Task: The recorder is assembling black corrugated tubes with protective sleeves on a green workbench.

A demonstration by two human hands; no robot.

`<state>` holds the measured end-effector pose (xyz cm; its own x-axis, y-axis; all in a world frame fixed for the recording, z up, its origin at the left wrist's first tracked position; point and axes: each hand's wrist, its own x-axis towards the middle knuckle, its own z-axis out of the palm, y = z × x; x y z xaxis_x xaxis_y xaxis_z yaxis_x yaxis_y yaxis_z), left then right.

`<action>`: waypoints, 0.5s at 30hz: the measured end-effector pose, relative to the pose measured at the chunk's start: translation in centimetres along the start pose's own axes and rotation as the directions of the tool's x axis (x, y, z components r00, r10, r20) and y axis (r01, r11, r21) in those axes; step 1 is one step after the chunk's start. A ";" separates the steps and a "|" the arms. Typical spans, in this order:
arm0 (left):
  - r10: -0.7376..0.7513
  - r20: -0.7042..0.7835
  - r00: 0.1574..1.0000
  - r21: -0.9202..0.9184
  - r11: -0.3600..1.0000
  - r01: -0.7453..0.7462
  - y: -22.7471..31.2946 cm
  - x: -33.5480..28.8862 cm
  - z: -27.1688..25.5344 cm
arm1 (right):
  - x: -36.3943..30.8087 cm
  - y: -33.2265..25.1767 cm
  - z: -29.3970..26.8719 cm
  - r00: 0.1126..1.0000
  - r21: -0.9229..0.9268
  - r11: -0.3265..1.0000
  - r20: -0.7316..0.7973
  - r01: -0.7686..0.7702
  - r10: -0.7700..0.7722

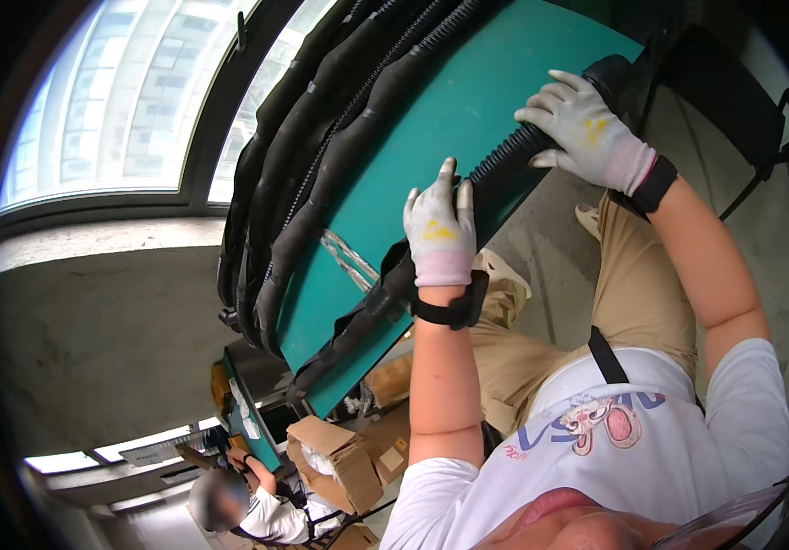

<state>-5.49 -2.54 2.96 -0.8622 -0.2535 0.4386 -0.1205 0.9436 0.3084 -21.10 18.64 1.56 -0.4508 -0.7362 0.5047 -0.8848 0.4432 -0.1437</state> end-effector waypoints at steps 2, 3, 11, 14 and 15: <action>0.064 0.056 0.996 -0.149 0.987 -0.056 -0.7 0.9 -0.3 | 0.8 0.5 0.4 1.000 0.007 1.000 -0.024 -0.006 0.006; 0.056 0.072 0.996 -0.145 0.988 -0.045 -0.7 1.0 -0.1 | 1.0 0.6 0.7 0.994 0.027 0.999 -0.109 0.032 -0.029; -0.128 0.127 0.984 -0.139 0.980 0.146 0.8 0.7 0.8 | 0.4 -0.9 0.9 0.982 0.098 0.979 0.085 -0.177 0.169; -0.177 0.142 0.974 -0.141 0.970 0.197 1.4 1.6 1.4 | 0.9 -1.9 0.9 0.977 0.016 0.984 0.126 -0.176 0.172; -0.174 0.133 0.976 -0.147 0.970 0.193 1.6 1.7 1.7 | 1.0 -2.2 0.9 0.978 0.010 0.985 0.124 -0.169 0.167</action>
<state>-7.99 -1.12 2.82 -0.8858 -0.3828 0.2623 -0.2105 0.8352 0.5081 -19.72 16.48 1.56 -0.6033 -0.7096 0.3639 -0.7967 0.5567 -0.2353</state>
